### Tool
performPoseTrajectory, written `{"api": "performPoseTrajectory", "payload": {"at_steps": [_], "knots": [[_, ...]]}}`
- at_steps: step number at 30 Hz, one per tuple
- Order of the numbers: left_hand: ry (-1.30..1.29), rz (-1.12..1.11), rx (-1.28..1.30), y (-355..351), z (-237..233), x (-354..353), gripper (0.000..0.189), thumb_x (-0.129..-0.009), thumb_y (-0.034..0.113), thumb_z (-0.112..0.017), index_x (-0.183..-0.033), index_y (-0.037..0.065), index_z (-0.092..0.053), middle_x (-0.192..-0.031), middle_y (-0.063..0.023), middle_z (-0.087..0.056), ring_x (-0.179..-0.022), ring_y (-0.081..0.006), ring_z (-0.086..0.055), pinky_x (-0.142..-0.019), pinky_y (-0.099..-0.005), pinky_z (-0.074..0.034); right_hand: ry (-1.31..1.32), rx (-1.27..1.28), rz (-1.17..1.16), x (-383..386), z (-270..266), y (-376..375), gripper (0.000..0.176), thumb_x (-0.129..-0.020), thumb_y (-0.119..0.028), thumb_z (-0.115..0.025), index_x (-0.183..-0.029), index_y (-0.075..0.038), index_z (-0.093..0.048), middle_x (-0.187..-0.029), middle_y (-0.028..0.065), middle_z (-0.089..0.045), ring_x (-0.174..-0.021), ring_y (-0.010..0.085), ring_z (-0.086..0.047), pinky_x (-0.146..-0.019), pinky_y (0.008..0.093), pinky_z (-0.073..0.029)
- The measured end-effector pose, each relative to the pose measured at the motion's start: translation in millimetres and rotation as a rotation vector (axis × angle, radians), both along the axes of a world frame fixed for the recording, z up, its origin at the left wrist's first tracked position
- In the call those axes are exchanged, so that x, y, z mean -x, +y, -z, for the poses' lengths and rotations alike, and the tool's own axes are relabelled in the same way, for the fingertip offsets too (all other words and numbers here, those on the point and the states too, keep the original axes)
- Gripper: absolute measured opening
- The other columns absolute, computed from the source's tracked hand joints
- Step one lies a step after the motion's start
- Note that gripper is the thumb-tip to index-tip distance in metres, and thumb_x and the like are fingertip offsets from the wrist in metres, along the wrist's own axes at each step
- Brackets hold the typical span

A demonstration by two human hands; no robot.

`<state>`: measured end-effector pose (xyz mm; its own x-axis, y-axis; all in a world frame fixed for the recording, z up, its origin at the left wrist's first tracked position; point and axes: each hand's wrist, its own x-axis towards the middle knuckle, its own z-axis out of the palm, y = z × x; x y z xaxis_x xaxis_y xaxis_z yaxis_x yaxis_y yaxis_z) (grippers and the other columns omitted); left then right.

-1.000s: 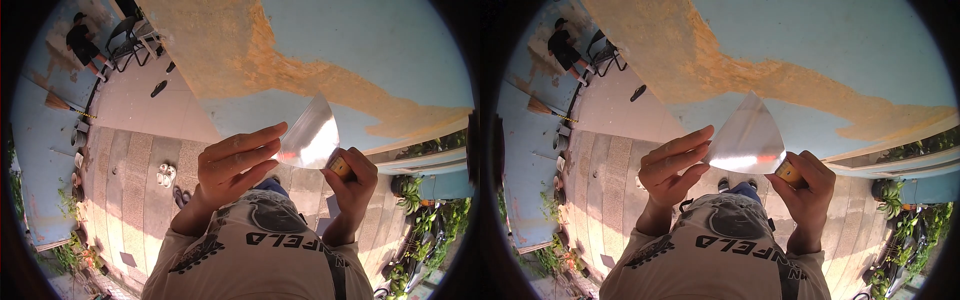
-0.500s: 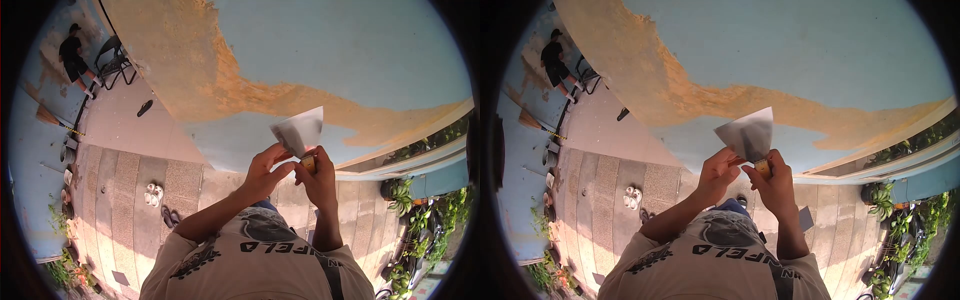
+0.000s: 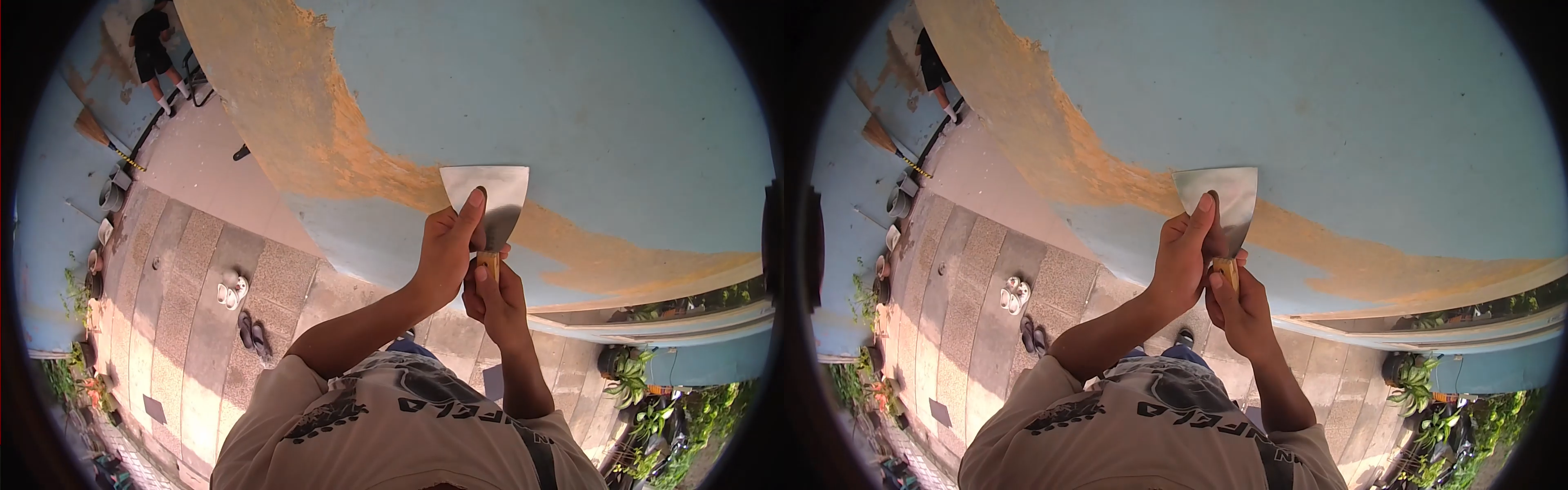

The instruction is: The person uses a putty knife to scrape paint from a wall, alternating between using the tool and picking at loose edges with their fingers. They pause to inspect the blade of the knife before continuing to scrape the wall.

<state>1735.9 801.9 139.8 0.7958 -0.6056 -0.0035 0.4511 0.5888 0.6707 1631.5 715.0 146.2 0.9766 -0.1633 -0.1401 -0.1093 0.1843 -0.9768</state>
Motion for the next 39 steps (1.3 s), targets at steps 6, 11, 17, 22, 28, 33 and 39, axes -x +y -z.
{"api": "performPoseTrajectory", "payload": {"at_steps": [6, 11, 17, 22, 28, 33, 39], "knots": [[0.130, -0.104, -0.069, -14.2, -16.1, 9.3, 0.053, -0.098, 0.051, -0.053, -0.066, 0.010, -0.049, -0.052, -0.0004, -0.046, -0.051, -0.0126, -0.056, -0.059, -0.0304, -0.053, -0.024, 0.320, -0.029, -1.6, -1.5, -12.7, 0.019, -0.104, -0.020, -0.045, -0.096, -0.003, -0.049, -0.060, -0.0019, -0.046, -0.047, 0.0043, -0.037, -0.042, 0.0211, -0.028], [0.050, -0.110, -0.085, -19.5, -15.3, 9.2, 0.056, -0.099, 0.053, -0.050, -0.065, 0.008, -0.050, -0.055, -0.0041, -0.053, -0.052, -0.0132, -0.057, -0.058, -0.0302, -0.052, -0.144, 0.509, -0.006, -2.2, 5.9, -23.9, 0.020, -0.103, -0.020, -0.046, -0.097, -0.001, -0.049, -0.066, -0.0008, -0.051, -0.052, 0.0050, -0.042, -0.046, 0.0224, -0.033], [0.074, -0.162, -0.087, -23.1, -22.9, 14.3, 0.055, -0.099, 0.052, -0.049, -0.066, 0.008, -0.052, -0.056, -0.0057, -0.055, -0.053, -0.0139, -0.057, -0.060, -0.0303, -0.052, -0.242, 0.670, 0.017, 0.4, 14.1, -29.7, 0.021, -0.102, -0.020, -0.047, -0.100, 0.001, -0.051, -0.064, 0.0006, -0.052, -0.053, 0.0068, -0.045, -0.048, 0.0248, -0.036], [0.189, -0.230, -0.015, -30.4, -33.1, 15.4, 0.052, -0.099, 0.050, -0.050, -0.068, 0.008, -0.052, -0.059, -0.0055, -0.056, -0.054, -0.0144, -0.058, -0.061, -0.0321, -0.053, -0.172, 0.778, -0.064, -6.3, -1.2, -41.2, 0.026, -0.099, -0.014, -0.053, -0.109, 0.009, -0.052, -0.074, 0.0238, -0.063, -0.066, 0.0394, -0.066, -0.057, 0.0426, -0.048], [0.175, -0.207, -0.003, -36.1, -29.5, 17.5, 0.051, -0.098, 0.052, -0.052, -0.070, 0.009, -0.050, -0.058, -0.0033, -0.053, -0.053, -0.0130, -0.054, -0.063, -0.0316, -0.055, -0.212, 0.719, -0.054, -10.9, -6.9, -42.8, 0.024, -0.100, -0.017, -0.051, -0.105, 0.007, -0.052, -0.066, 0.0134, -0.056, -0.057, 0.0253, -0.054, -0.052, 0.0352, -0.040], [0.097, -0.167, 0.073, -40.3, -13.3, 15.1, 0.051, -0.099, 0.051, -0.050, -0.073, 0.008, -0.050, -0.061, -0.0044, -0.053, -0.055, -0.0134, -0.054, -0.066, -0.0334, -0.055, -0.205, 0.804, -0.053, -2.4, -8.6, -49.6, 0.024, -0.101, -0.020, -0.050, -0.103, 0.003, -0.054, -0.062, 0.0027, -0.052, -0.052, 0.0096, -0.048, -0.049, 0.0270, -0.038], [0.128, -0.217, 0.082, -38.2, -23.3, 14.4, 0.051, -0.099, 0.051, -0.049, -0.074, 0.007, -0.049, -0.063, -0.0049, -0.052, -0.056, -0.0144, -0.055, -0.069, -0.0361, -0.057, -0.311, 0.902, -0.043, -10.8, -14.2, -44.8, 0.026, -0.101, -0.019, -0.049, -0.105, 0.006, -0.053, -0.067, 0.0090, -0.056, -0.058, 0.0164, -0.054, -0.055, 0.0316, -0.042]]}}
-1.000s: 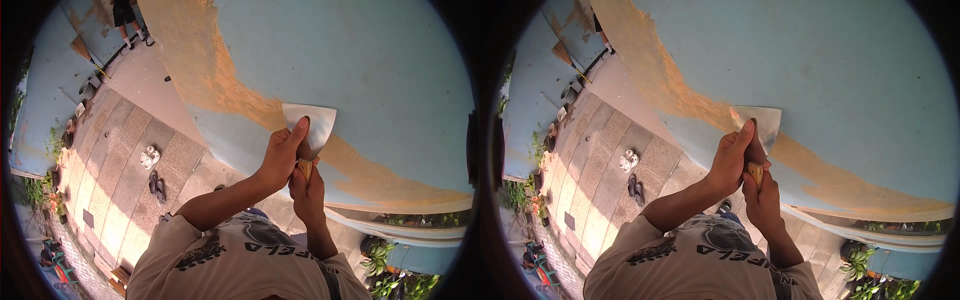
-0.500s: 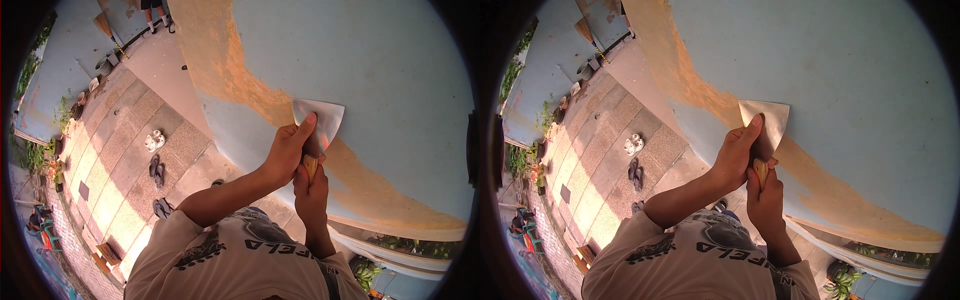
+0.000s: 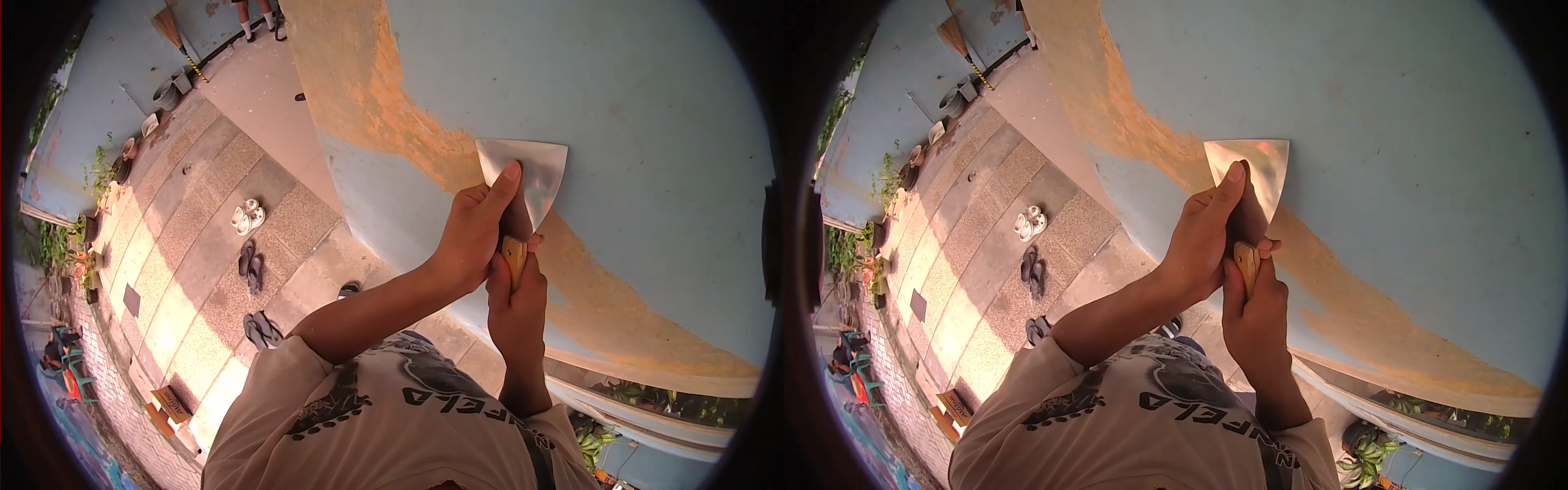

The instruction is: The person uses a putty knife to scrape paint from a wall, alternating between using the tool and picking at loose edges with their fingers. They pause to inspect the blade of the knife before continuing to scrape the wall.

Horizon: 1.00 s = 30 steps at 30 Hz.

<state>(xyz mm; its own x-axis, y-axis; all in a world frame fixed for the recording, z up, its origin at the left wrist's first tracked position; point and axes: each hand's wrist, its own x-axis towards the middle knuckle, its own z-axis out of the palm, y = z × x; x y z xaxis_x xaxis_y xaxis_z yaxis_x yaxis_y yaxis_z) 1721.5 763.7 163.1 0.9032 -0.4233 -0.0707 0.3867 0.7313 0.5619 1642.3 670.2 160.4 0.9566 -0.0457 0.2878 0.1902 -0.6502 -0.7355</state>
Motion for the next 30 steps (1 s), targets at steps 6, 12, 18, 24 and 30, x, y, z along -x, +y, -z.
{"api": "performPoseTrajectory", "payload": {"at_steps": [6, 12, 18, 24, 30], "knots": [[0.060, -0.065, -0.022, 1.8, -12.0, -1.5, 0.051, -0.099, 0.049, -0.051, -0.069, 0.009, -0.048, -0.057, -0.0028, -0.049, -0.053, -0.0129, -0.052, -0.072, -0.0364, -0.058, 0.126, 0.017, 0.014, 1.0, -8.0, -1.9, 0.035, -0.098, -0.014, -0.055, -0.118, 0.014, -0.047, -0.077, 0.0270, -0.063, -0.065, 0.0437, -0.063, -0.057, 0.0464, -0.047], [-0.017, -0.007, 0.047, 1.8, 0.1, -2.6, 0.052, -0.099, 0.051, -0.052, -0.067, 0.009, -0.047, -0.058, -0.0030, -0.049, -0.053, -0.0123, -0.051, -0.069, -0.0335, -0.056, 0.116, 0.007, 0.043, 1.3, -12.8, 0.3, 0.031, -0.099, -0.014, -0.051, -0.113, 0.013, -0.049, -0.074, 0.0252, -0.064, -0.068, 0.0402, -0.066, -0.058, 0.0454, -0.046], [-0.025, 0.069, 0.022, 13.8, 12.7, -1.6, 0.045, -0.101, 0.043, -0.051, -0.079, 0.004, -0.055, -0.069, -0.0059, -0.059, -0.063, -0.0158, -0.061, -0.063, -0.0318, -0.054, 0.241, -0.111, 0.040, 5.0, 2.8, 0.8, 0.029, -0.100, -0.016, -0.052, -0.109, 0.011, -0.051, -0.063, 0.0165, -0.057, -0.054, 0.0237, -0.059, -0.053, 0.0386, -0.044], [-0.050, 0.051, -0.040, 25.6, 32.0, -7.3, 0.040, -0.102, 0.039, -0.051, -0.083, 0.005, -0.056, -0.073, -0.0041, -0.060, -0.067, -0.0121, -0.059, -0.062, -0.0282, -0.050, 0.370, -0.632, -0.061, 4.7, 9.5, 5.2, 0.015, -0.098, -0.015, -0.053, -0.101, -0.001, -0.052, -0.065, 0.0025, -0.049, -0.050, 0.0087, -0.046, -0.045, 0.0229, -0.035], [-0.124, 0.070, -0.025, 24.5, 44.2, -18.1, 0.043, -0.103, 0.041, -0.049, -0.077, 0.007, -0.054, -0.066, -0.0019, -0.056, -0.059, -0.0086, -0.052, -0.058, -0.0257, -0.046, 0.497, -0.972, -0.158, -1.3, 9.6, 9.3, 0.020, -0.102, -0.023, -0.048, -0.097, -0.005, -0.050, -0.063, 0.0010, -0.045, -0.046, 0.0067, -0.038, -0.041, 0.0223, -0.029]]}}
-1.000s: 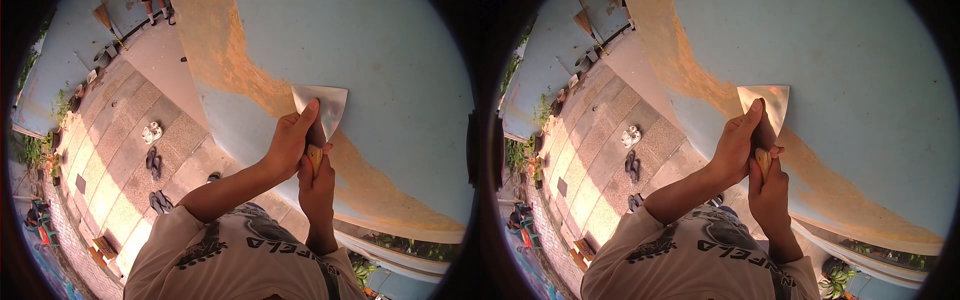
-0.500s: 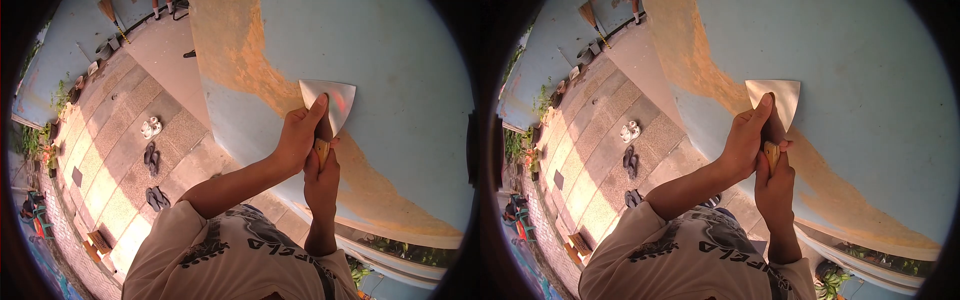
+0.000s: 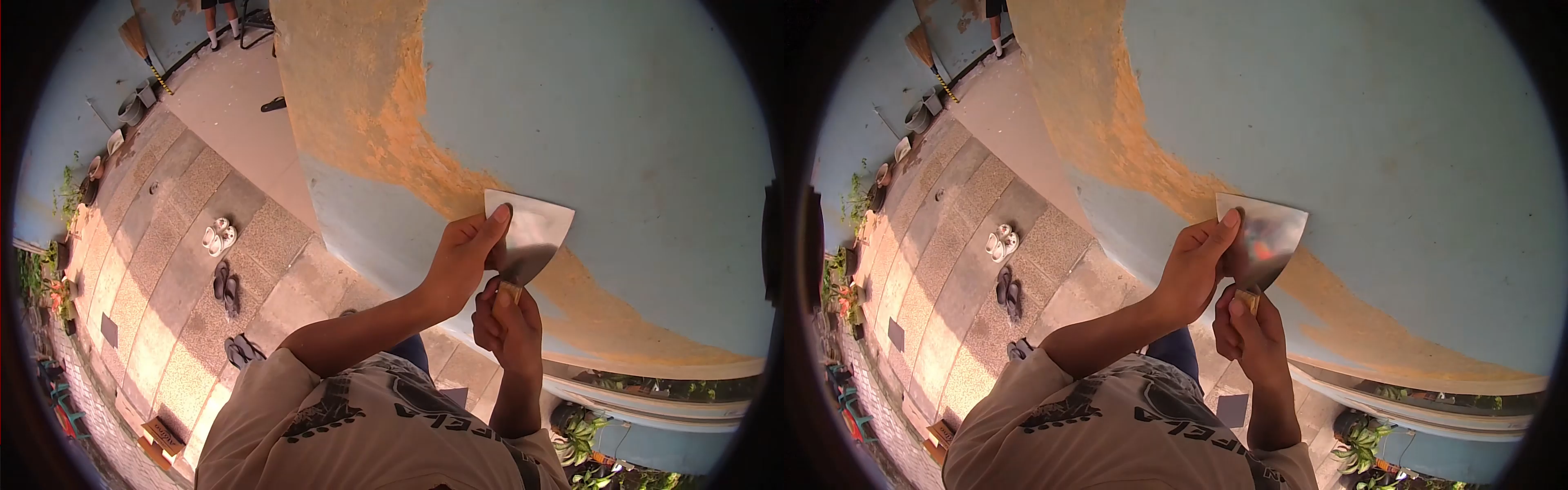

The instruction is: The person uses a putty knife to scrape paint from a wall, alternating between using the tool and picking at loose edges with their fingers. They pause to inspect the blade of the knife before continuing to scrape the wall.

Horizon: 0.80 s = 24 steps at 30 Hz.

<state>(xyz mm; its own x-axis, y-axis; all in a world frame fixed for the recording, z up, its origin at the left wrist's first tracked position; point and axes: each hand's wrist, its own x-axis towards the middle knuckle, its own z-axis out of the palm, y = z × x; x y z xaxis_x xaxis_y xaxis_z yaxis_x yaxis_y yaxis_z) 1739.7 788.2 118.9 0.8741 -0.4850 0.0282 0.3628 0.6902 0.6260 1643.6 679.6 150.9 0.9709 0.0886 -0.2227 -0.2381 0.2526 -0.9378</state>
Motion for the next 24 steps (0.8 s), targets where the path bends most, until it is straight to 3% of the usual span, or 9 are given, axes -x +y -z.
{"api": "performPoseTrajectory", "payload": {"at_steps": [2, 6, 12, 18, 21, 24], "knots": [[0.028, 0.003, 0.023, 5.7, -14.9, 3.0, 0.044, -0.103, 0.041, -0.048, -0.076, 0.007, -0.054, -0.064, -0.0022, -0.055, -0.055, -0.0092, -0.051, -0.056, -0.0262, -0.045, -0.056, 0.155, 0.048, -2.6, 0.8, 7.9, 0.026, -0.105, -0.026, -0.045, -0.089, -0.006, -0.046, -0.059, -0.0021, -0.043, -0.045, 0.0044, -0.035, -0.040, 0.0213, -0.026], [0.043, -0.060, 0.019, 17.2, -23.3, -11.9, 0.048, -0.104, 0.042, -0.046, -0.070, 0.009, -0.051, -0.058, -0.0033, -0.055, -0.048, -0.0103, -0.049, -0.048, -0.0270, -0.041, -0.038, 0.358, -0.012, -23.4, -16.5, 18.6, 0.025, -0.105, -0.021, -0.046, -0.087, -0.004, -0.046, -0.058, -0.0025, -0.043, -0.046, 0.0040, -0.037, -0.040, 0.0223, -0.029], [0.107, -0.169, -0.050, 8.3, -28.4, -7.6, 0.047, -0.103, 0.042, -0.048, -0.068, 0.011, -0.048, -0.052, -0.0018, -0.052, -0.044, -0.0099, -0.048, -0.043, -0.0250, -0.036, -0.090, 0.437, 0.002, -20.1, -21.5, 17.5, 0.021, -0.102, -0.017, -0.049, -0.091, 0.000, -0.051, -0.055, -0.0019, -0.045, -0.046, 0.0054, -0.040, -0.041, 0.0239, -0.030], [0.070, -0.158, -0.041, -1.0, -22.4, -2.6, 0.051, -0.103, 0.046, -0.044, -0.070, 0.008, -0.050, -0.054, -0.0065, -0.055, -0.044, -0.0147, -0.050, -0.050, -0.0297, -0.048, -0.125, 0.517, 0.003, -17.6, -9.8, 4.0, 0.020, -0.101, -0.017, -0.052, -0.093, 0.001, -0.052, -0.058, 0.0025, -0.050, -0.051, 0.0094, -0.045, -0.049, 0.0276, -0.035], [0.053, -0.253, -0.015, 7.3, -37.6, -12.8, 0.051, -0.103, 0.047, -0.044, -0.071, 0.008, -0.050, -0.056, -0.0068, -0.055, -0.046, -0.0153, -0.051, -0.052, -0.0301, -0.049, -0.243, 0.612, -0.092, -39.5, -17.5, 6.1, 0.021, -0.100, -0.017, -0.053, -0.093, 0.003, -0.052, -0.060, 0.0065, -0.052, -0.053, 0.0115, -0.047, -0.050, 0.0303, -0.037], [0.123, -0.220, -0.060, 5.5, -36.0, -7.6, 0.053, -0.103, 0.050, -0.042, -0.072, 0.008, -0.051, -0.056, -0.0069, -0.054, -0.047, -0.0153, -0.052, -0.055, -0.0307, -0.051, -0.276, 0.594, -0.041, -26.4, -8.5, 7.7, 0.022, -0.100, -0.016, -0.054, -0.097, 0.006, -0.054, -0.063, 0.0093, -0.053, -0.056, 0.0124, -0.048, -0.053, 0.0318, -0.039]]}}
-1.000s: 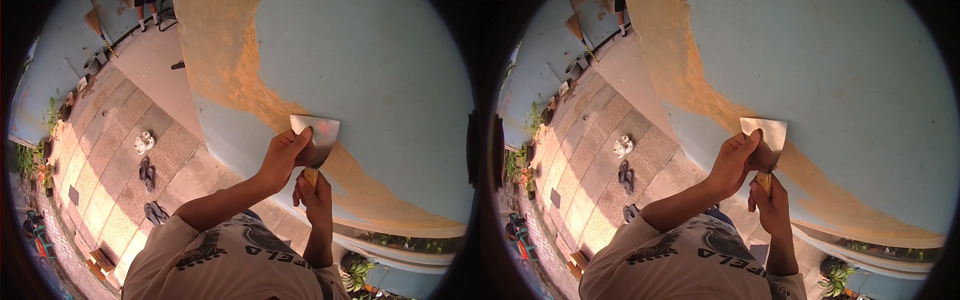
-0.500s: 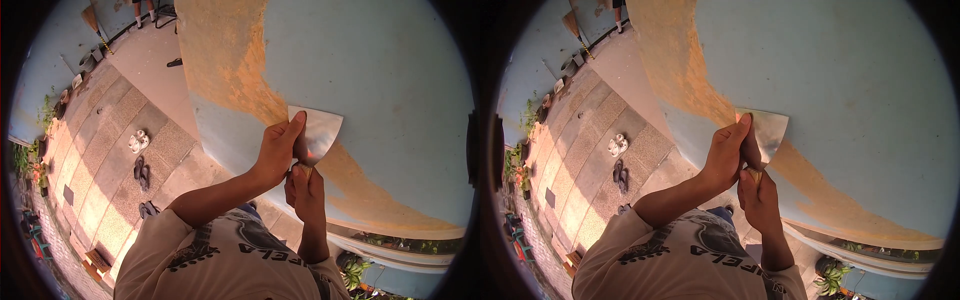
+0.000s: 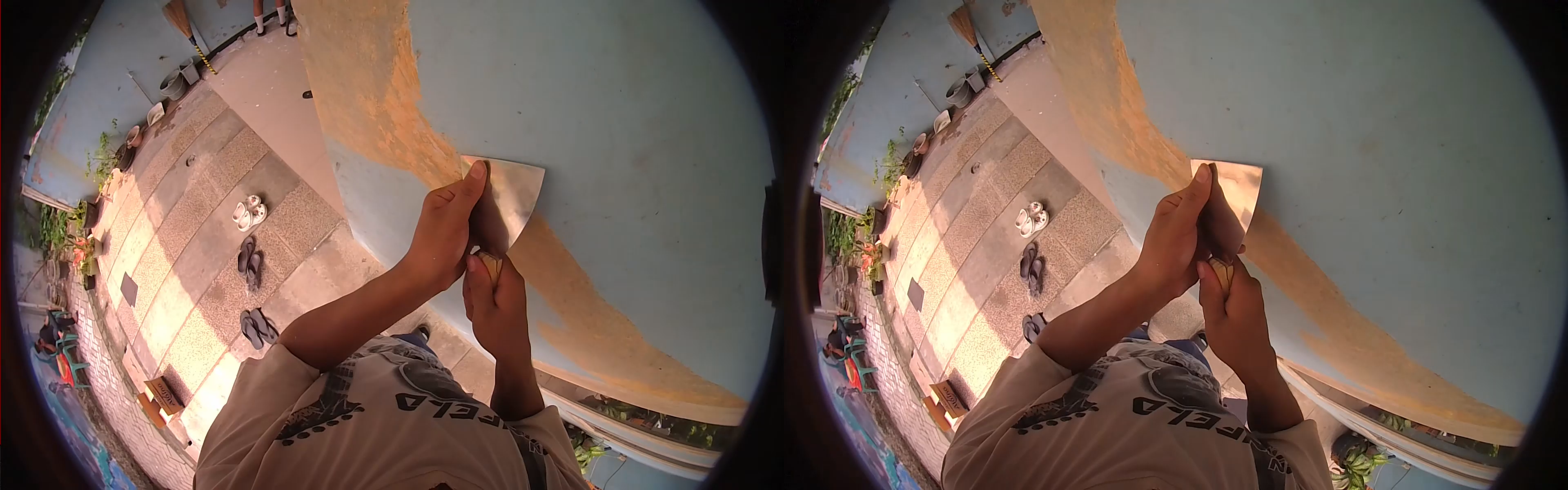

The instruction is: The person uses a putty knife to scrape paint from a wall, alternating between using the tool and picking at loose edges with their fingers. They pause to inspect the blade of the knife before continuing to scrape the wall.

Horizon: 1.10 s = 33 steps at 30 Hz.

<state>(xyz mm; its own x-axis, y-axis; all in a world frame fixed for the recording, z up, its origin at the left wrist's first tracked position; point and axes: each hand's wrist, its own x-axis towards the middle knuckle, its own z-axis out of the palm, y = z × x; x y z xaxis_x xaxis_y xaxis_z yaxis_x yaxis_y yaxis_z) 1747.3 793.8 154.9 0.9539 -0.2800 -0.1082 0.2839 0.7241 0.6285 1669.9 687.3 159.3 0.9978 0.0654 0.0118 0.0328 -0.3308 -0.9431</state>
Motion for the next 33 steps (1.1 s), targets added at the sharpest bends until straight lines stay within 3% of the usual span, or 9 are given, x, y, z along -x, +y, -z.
{"api": "performPoseTrajectory", "payload": {"at_steps": [7, 11, 15, 20, 22, 27, 29, 33], "knots": [[-0.097, -0.018, 0.053, 11.3, 3.5, -9.4, 0.049, -0.102, 0.048, -0.047, -0.074, 0.008, -0.052, -0.057, -0.0070, -0.054, -0.052, -0.0152, -0.055, -0.055, -0.0305, -0.051, 0.031, -0.066, -0.012, -10.6, 3.5, 4.4, 0.021, -0.100, -0.016, -0.053, -0.106, 0.005, -0.052, -0.062, 0.0037, -0.049, -0.058, 0.0107, -0.046, -0.054, 0.0292, -0.038], [0.027, 0.039, 0.040, 8.1, 1.4, -3.9, 0.049, -0.101, 0.048, -0.049, -0.074, 0.007, -0.054, -0.063, -0.0053, -0.057, -0.055, -0.0144, -0.058, -0.054, -0.0303, -0.051, 0.210, -0.140, -0.026, -1.2, -9.1, 1.0, 0.015, -0.101, -0.015, -0.050, -0.098, 0.000, -0.050, -0.059, -0.0018, -0.046, -0.048, 0.0058, -0.042, -0.045, 0.0245, -0.034], [0.027, 0.068, 0.015, 4.2, 3.3, 4.3, 0.048, -0.100, 0.048, -0.051, -0.077, 0.007, -0.055, -0.066, -0.0051, -0.057, -0.058, -0.0140, -0.058, -0.052, -0.0311, -0.050, 0.155, -0.154, 0.044, -0.8, 5.8, -3.1, 0.014, -0.101, -0.014, -0.050, -0.096, -0.002, -0.049, -0.057, -0.0021, -0.045, -0.045, 0.0048, -0.041, -0.041, 0.0237, -0.032], [-0.018, 0.052, 0.066, 4.5, 9.5, -2.8, 0.047, -0.100, 0.050, -0.051, -0.083, 0.005, -0.056, -0.070, -0.0059, -0.059, -0.058, -0.0147, -0.057, -0.054, -0.0320, -0.051, 0.093, -0.131, -0.030, -15.5, -3.4, 5.1, 0.015, -0.101, -0.015, -0.051, -0.098, -0.002, -0.046, -0.057, -0.0019, -0.046, -0.046, 0.0050, -0.042, -0.041, 0.0235, -0.033], [0.031, -0.025, 0.090, 5.0, 0.1, -0.6, 0.043, -0.100, 0.044, -0.053, -0.083, 0.006, -0.062, -0.074, -0.0014, -0.059, -0.064, -0.0073, -0.054, -0.055, -0.0244, -0.047, 0.124, -0.148, -0.006, -3.5, 0.0, 1.9, 0.015, -0.101, -0.015, -0.051, -0.098, -0.001, -0.046, -0.058, -0.0017, -0.046, -0.045, 0.0052, -0.042, -0.041, 0.0236, -0.033], [0.147, -0.051, 0.081, 4.2, -8.4, -1.1, 0.043, -0.100, 0.044, -0.054, -0.077, 0.008, -0.056, -0.070, -0.0002, -0.056, -0.061, -0.0062, -0.051, -0.052, -0.0242, -0.045, 0.147, -0.180, 0.016, -5.6, -4.4, 6.7, 0.015, -0.101, -0.014, -0.051, -0.096, -0.001, -0.047, -0.059, -0.0010, -0.046, -0.045, 0.0057, -0.042, -0.041, 0.0239, -0.033], [0.005, 0.011, 0.091, 11.4, 0.1, -5.5, 0.042, -0.100, 0.044, -0.055, -0.079, 0.007, -0.059, -0.071, 0.0006, -0.056, -0.060, -0.0063, -0.051, -0.051, -0.0244, -0.045, 0.053, -0.130, -0.016, -11.2, 2.1, 12.0, 0.015, -0.102, -0.014, -0.051, -0.094, -0.001, -0.048, -0.059, -0.0006, -0.047, -0.046, 0.0057, -0.043, -0.042, 0.0238, -0.033], [0.072, 0.004, 0.090, 8.5, -6.9, -4.9, 0.043, -0.099, 0.045, -0.055, -0.079, 0.007, -0.059, -0.069, 0.0004, -0.055, -0.058, -0.0065, -0.050, -0.049, -0.0245, -0.043, 0.144, -0.159, 0.024, -0.4, -7.5, 10.0, 0.016, -0.102, -0.015, -0.050, -0.093, -0.002, -0.049, -0.058, -0.0011, -0.047, -0.047, 0.0058, -0.043, -0.043, 0.0238, -0.033]]}}
